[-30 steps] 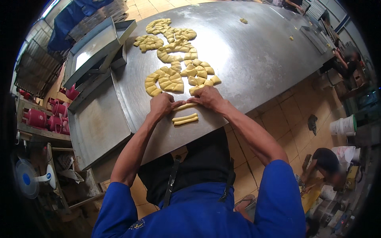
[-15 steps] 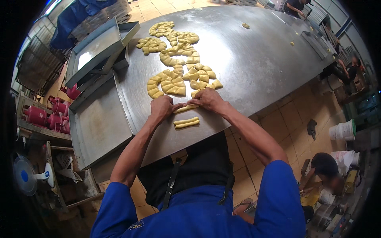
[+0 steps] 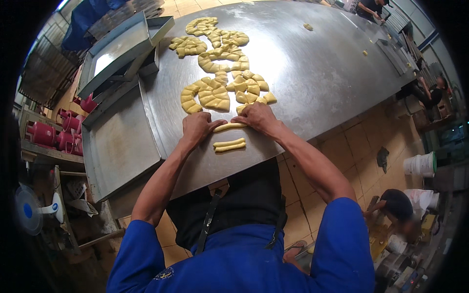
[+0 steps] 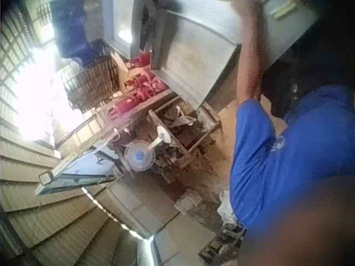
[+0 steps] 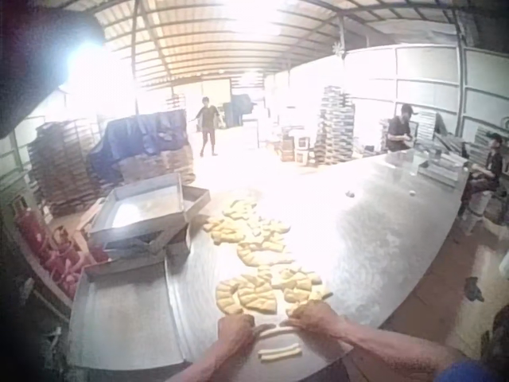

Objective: Manually shaping small pieces of dough into long uniform rolls on a stainless steel table.

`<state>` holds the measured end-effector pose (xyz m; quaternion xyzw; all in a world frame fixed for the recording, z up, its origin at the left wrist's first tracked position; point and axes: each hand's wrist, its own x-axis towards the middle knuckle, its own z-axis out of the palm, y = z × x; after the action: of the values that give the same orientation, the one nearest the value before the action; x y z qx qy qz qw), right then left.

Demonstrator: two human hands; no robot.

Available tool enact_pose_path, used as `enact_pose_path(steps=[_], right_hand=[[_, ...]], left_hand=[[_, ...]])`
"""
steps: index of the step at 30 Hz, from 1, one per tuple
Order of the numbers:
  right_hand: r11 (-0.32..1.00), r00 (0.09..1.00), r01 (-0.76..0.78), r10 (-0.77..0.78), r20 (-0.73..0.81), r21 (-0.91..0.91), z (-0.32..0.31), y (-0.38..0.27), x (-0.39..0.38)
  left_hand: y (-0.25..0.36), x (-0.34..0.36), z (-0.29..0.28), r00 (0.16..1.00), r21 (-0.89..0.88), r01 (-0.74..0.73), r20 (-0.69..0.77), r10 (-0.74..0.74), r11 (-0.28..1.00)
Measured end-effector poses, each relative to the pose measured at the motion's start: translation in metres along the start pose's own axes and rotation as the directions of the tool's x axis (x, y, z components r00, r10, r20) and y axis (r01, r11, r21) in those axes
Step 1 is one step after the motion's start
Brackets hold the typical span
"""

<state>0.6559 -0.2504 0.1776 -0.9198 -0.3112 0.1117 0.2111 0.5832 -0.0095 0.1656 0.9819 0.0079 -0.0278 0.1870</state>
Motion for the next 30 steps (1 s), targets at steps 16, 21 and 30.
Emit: enact_pose_path(steps=[16, 21, 30], right_hand=[[0.959, 0.965, 0.211, -0.174, -0.196, 0.190, -0.001, -0.024, -0.072], [0.948, 0.932, 0.317, -0.306, -0.197, 0.025, 0.018, -0.020, -0.097], [0.978, 0.941, 0.199, -0.170, -0.293, 0.070, 0.025, -0.018, -0.053]], left_hand=[[-0.005, -0.090, -0.005, 0.923, -0.251, -0.350, -0.255, 0.287, 0.903], [-0.017, -0.104, 0.017, 0.894, -0.178, -0.431, -0.219, 0.391, 0.885], [-0.004, -0.044, 0.015, 0.923, -0.262, -0.364, -0.231, 0.308, 0.894]])
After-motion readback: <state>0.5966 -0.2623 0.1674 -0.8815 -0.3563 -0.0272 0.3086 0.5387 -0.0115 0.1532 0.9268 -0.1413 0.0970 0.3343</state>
